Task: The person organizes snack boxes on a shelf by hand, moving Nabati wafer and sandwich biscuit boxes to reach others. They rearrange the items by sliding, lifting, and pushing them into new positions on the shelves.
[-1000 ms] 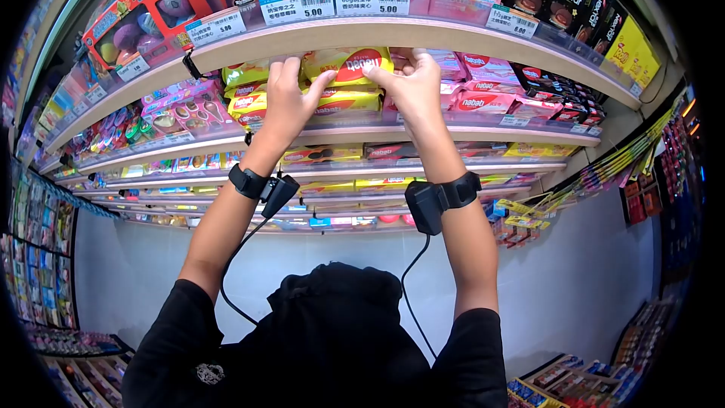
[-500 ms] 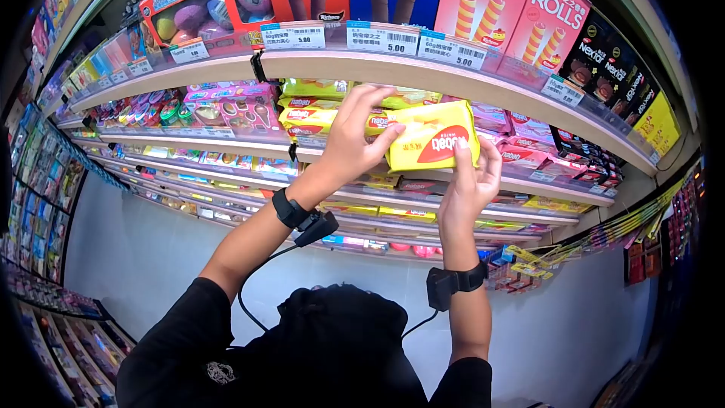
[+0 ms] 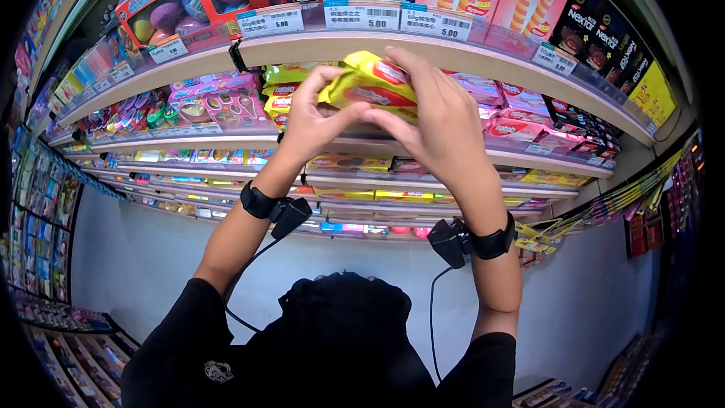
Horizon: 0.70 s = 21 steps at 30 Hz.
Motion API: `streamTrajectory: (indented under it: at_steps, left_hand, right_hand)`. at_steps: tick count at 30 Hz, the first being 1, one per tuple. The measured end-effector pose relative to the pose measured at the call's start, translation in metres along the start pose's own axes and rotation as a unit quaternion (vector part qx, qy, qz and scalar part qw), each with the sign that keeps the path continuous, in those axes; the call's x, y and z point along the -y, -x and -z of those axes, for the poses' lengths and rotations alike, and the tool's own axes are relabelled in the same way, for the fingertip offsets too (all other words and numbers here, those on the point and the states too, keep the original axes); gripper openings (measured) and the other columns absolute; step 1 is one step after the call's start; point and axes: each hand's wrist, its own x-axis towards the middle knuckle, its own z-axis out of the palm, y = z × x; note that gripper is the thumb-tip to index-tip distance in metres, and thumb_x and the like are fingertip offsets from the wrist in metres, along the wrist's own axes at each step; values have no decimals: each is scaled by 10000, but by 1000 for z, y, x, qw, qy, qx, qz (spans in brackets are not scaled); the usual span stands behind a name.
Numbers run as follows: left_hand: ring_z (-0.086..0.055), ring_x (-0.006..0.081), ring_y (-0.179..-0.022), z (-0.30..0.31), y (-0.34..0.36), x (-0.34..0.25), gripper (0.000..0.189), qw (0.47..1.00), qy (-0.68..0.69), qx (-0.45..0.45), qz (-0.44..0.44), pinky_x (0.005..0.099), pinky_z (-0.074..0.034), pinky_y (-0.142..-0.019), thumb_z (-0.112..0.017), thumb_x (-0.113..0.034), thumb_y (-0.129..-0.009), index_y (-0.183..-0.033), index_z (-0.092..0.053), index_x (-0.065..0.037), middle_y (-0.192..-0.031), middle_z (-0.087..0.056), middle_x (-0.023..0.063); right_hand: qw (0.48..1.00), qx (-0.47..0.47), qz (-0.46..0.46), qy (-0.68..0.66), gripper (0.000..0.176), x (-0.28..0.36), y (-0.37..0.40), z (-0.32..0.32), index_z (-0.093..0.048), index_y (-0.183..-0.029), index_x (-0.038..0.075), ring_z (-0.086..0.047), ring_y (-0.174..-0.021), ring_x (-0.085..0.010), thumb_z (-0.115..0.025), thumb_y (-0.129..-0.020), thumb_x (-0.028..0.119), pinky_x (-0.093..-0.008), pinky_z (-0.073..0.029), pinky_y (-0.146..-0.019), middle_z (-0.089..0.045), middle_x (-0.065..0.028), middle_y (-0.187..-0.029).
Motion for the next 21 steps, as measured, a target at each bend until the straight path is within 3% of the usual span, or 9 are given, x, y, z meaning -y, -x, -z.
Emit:
streamTrajectory:
  at_steps: [1, 3, 5, 7, 9, 11, 12, 18, 21]
  left_hand:
    - [-648, 153, -1027, 1, 2, 5, 371, 989, 130, -28, 60, 298, -570, -879, -772, -82, -865, -1140, -540, 7, -1108, -635, 108]
    - [-636, 164, -1045, 9, 3, 9, 383, 992, 102, -57, 46, 303, -574, -877, -756, -83, -887, -1163, -511, 18, -1130, -614, 112]
    - [-615, 172, -1103, 16, 3, 10, 388, 988, 107, -49, 105, 309, -574, -898, -749, -64, -886, -1173, -504, 25, -1174, -596, 118]
    - [-613, 176, -1111, 14, 2, 12, 386, 987, 130, -55, 75, 305, -575, -899, -746, -64, -887, -1171, -501, 28, -1160, -601, 114]
    - [-631, 185, -1105, 15, 1, 13, 411, 997, 43, -38, 50, 337, -555, -894, -781, -68, -835, -1181, -566, -12, -1129, -641, 100]
    - [-642, 250, -1090, 27, -3, 7, 435, 940, -319, 13, -122, 357, -501, -947, -780, -30, -782, -1193, -636, -42, -1180, -652, 110]
    - [-641, 287, -1082, 26, -5, 3, 413, 931, -344, -5, -124, 361, -498, -925, -802, -51, -722, -1118, -688, -70, -1150, -666, 114]
    - [-686, 249, -1045, 29, -13, 21, 384, 957, -282, -1, -61, 354, -522, -888, -775, -163, -854, -1131, -633, 62, -1119, -699, 182]
    - [-707, 244, -1003, 28, -16, 20, 418, 938, -348, -10, 8, 349, -534, -857, -760, -222, -887, -1132, -618, 86, -1037, -719, 199]
  right_hand:
    - [1000, -5, -15, 19, 607, 0, 4, 0, -548, -1281, 66, -658, -946, -358, -821, -767, 237, -417, -524, -799, -675, -156, -1067]
    - [997, -18, 15, 71, 612, -14, 16, -7, -549, -1280, 68, -645, -991, -342, -820, -751, 211, -414, -516, -828, -658, -154, -1111]
    - [993, -29, 27, 111, 575, -22, 19, -13, -565, -1274, 67, -621, -999, -340, -799, -755, 149, -416, -505, -844, -632, -148, -1125]
    - [991, -46, 29, 123, 549, -24, 23, -19, -574, -1269, 69, -613, -983, -342, -785, -765, 122, -418, -504, -841, -625, -144, -1104]
    - [991, -82, 26, 103, 456, -29, 28, -26, -621, -1219, 77, -612, -941, -336, -737, -778, 53, -417, -503, -831, -618, -139, -1072]
    - [986, -115, 51, 111, 425, -39, 35, -30, -644, -1185, 78, -613, -931, -329, -712, -769, 17, -417, -505, -825, -619, -139, -1072]
    - [984, -124, 67, 112, 438, -43, 39, -31, -670, -1167, 85, -615, -922, -320, -685, -743, -23, -419, -507, -814, -620, -137, -1076]
    - [984, -117, 69, 115, 494, -58, 41, -34, -660, -1222, 92, -611, -935, -323, -699, -743, -25, -422, -499, -828, -618, -145, -1074]
    - [994, -82, 41, 67, 464, -60, 37, -31, -632, -1233, 65, -605, -959, -343, -718, -781, 5, -427, -495, -835, -609, -162, -1081]
